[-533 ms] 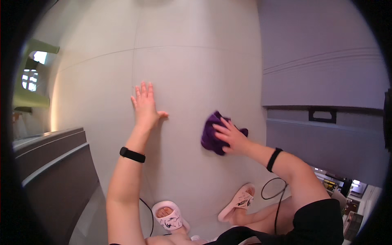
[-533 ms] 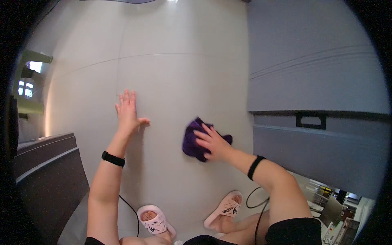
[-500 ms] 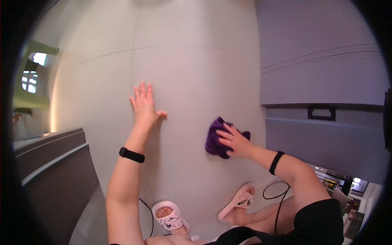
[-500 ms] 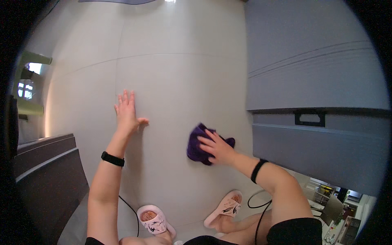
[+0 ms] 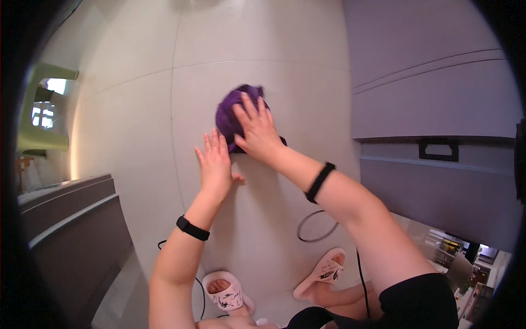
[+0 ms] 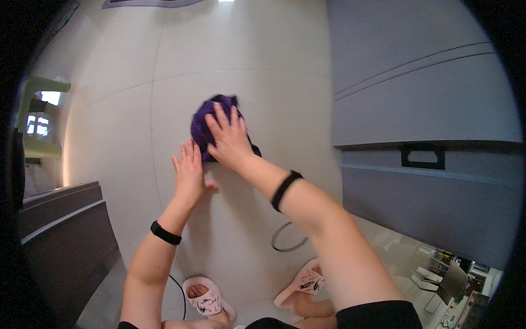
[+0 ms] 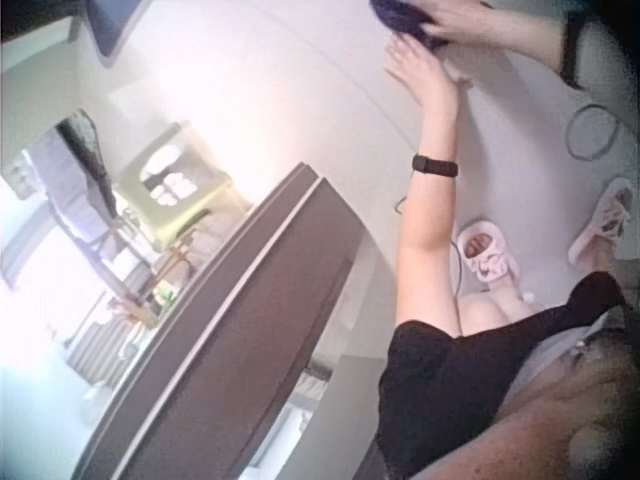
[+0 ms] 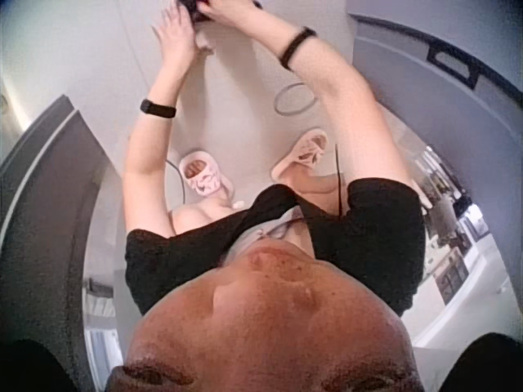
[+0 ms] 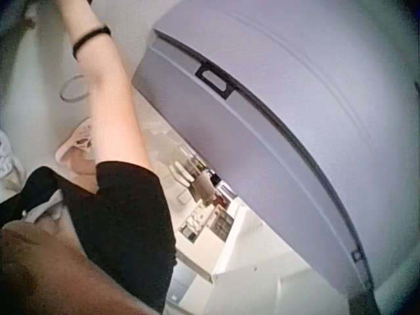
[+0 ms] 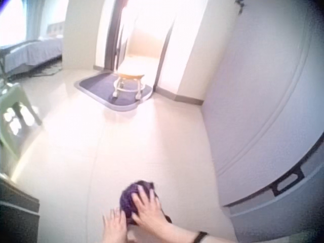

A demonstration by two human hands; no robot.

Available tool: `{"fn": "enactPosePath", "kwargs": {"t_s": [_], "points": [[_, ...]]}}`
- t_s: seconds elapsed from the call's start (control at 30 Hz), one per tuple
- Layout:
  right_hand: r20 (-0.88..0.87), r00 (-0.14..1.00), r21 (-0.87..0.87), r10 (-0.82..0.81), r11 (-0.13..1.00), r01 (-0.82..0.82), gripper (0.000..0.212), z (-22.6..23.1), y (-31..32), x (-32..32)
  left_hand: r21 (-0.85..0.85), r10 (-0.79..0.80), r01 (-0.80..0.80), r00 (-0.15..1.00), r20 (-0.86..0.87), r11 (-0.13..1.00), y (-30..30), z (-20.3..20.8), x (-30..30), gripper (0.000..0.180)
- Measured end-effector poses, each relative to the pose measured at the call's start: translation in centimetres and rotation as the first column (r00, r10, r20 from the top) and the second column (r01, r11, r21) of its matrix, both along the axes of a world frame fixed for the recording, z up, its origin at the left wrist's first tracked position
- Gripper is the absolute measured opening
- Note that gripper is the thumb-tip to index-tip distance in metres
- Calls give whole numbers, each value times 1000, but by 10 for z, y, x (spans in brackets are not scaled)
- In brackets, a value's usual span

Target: Cleaning the floor using a purple cloth.

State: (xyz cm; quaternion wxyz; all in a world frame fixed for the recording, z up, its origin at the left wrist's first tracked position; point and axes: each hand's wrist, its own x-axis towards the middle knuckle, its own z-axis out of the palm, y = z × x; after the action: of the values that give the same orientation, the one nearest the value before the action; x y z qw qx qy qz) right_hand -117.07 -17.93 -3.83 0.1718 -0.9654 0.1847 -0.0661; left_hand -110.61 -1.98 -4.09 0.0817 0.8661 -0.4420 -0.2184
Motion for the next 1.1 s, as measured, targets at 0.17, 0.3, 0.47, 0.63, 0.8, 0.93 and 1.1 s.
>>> {"fn": "enactPosePath", "kwargs": {"t_s": [0.17, 0.3, 0.47, 0.63, 0.8, 0.93, 1.1], "points": [[72, 997, -97, 7, 995, 0, 68, -18, -32, 59, -49, 11, -13, 999, -30, 999, 0, 2, 2, 145], [-7, 976, -165, -217, 963, 212, 68, -25, -97, 72, 44, 45, -40, 993, -112, 998, -6, 15, 4, 138], [-28, 880, -184, -474, 868, 462, 67, -23, -161, 14, 22, 44, -41, 991, -127, 999, -5, 18, 3, 133], [-39, 806, -209, -590, 794, 571, 66, -26, -146, -92, 11, 26, -25, 994, -107, 1000, -5, 17, 1, 136], [-133, 763, -207, -633, 771, 603, 66, -9, -78, -185, 3, 12, -12, 998, -59, 1000, 2, 5, 2, 139], [-226, 713, -206, -664, 748, 631, 67, 2, -37, -241, -24, -5, 5, 1000, 0, 1000, -5, 11, 3, 135], [-364, 626, -199, -690, 714, 671, 67, 9, 20, -299, -84, -62, 64, 998, 26, 994, 19, 10, -11, 123]]}}
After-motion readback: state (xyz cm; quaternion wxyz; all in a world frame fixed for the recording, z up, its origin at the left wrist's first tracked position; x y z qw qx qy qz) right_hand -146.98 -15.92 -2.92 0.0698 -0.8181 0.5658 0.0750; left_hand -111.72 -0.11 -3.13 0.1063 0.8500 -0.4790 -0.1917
